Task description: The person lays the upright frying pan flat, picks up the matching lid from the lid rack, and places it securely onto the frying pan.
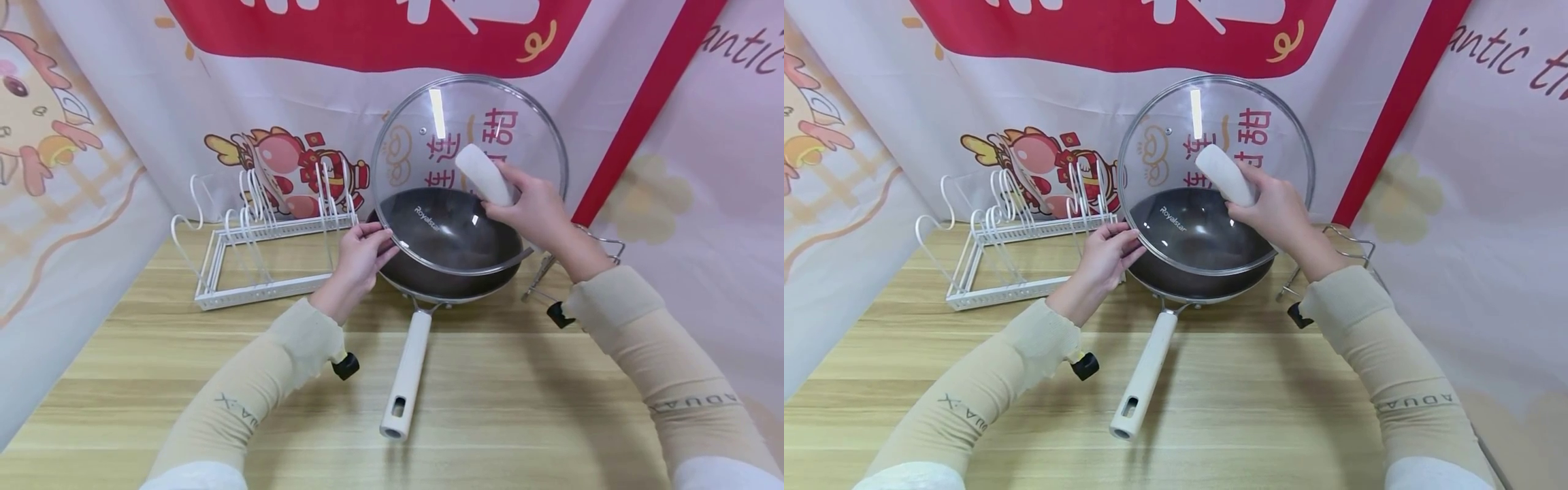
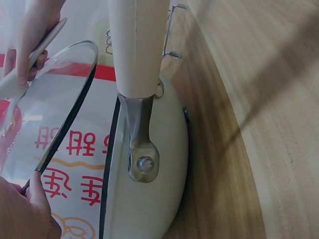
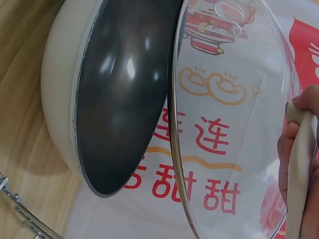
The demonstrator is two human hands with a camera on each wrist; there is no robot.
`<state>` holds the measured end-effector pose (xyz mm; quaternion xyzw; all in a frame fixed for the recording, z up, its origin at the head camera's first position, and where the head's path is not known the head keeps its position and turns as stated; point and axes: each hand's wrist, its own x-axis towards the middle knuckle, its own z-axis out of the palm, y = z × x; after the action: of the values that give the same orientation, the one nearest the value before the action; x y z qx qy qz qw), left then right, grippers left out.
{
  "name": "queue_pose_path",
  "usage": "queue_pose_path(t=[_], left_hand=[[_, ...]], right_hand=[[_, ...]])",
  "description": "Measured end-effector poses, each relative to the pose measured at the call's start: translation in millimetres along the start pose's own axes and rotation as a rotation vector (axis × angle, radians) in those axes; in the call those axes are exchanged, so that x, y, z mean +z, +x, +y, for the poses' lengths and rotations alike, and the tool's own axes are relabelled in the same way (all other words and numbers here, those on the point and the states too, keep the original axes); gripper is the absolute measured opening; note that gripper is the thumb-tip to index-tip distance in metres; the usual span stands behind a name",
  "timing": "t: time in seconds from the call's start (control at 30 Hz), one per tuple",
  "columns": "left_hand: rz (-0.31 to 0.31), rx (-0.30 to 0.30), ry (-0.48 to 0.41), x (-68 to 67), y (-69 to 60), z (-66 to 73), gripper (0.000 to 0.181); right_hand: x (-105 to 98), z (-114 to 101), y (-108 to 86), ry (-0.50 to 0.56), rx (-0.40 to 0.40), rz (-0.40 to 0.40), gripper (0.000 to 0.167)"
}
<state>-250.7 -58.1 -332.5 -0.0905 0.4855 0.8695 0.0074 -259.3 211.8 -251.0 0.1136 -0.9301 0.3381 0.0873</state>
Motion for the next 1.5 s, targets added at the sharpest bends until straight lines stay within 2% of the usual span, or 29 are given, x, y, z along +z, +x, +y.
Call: queue_pose_path(t=[0.7,1.1,1.37,1.5], left_hand=[[0.056,-0.042,-0.044,-9.5,-6.5,-0.8,0.02],[0.064,-0.106,-0.062,-17.8,-9.2,-2.3,0.019],[0.055,-0.133,-0.058,-20.3,-10.5,-1.6,0.016],[0.054,-0.139,-0.06,-22.5,-9.5,-2.1,0.022]], right_hand=[[14,1,12.2,-0.103,-0.049,0.007,0.071],[24,3,19.4,-0.111,-0.015,-0.061,0.075],[31,11,26.2,-0.165,-0.07,-0.051,0.071],[34,12,29.2,-0.169,-0.079,-0.064,0.067]])
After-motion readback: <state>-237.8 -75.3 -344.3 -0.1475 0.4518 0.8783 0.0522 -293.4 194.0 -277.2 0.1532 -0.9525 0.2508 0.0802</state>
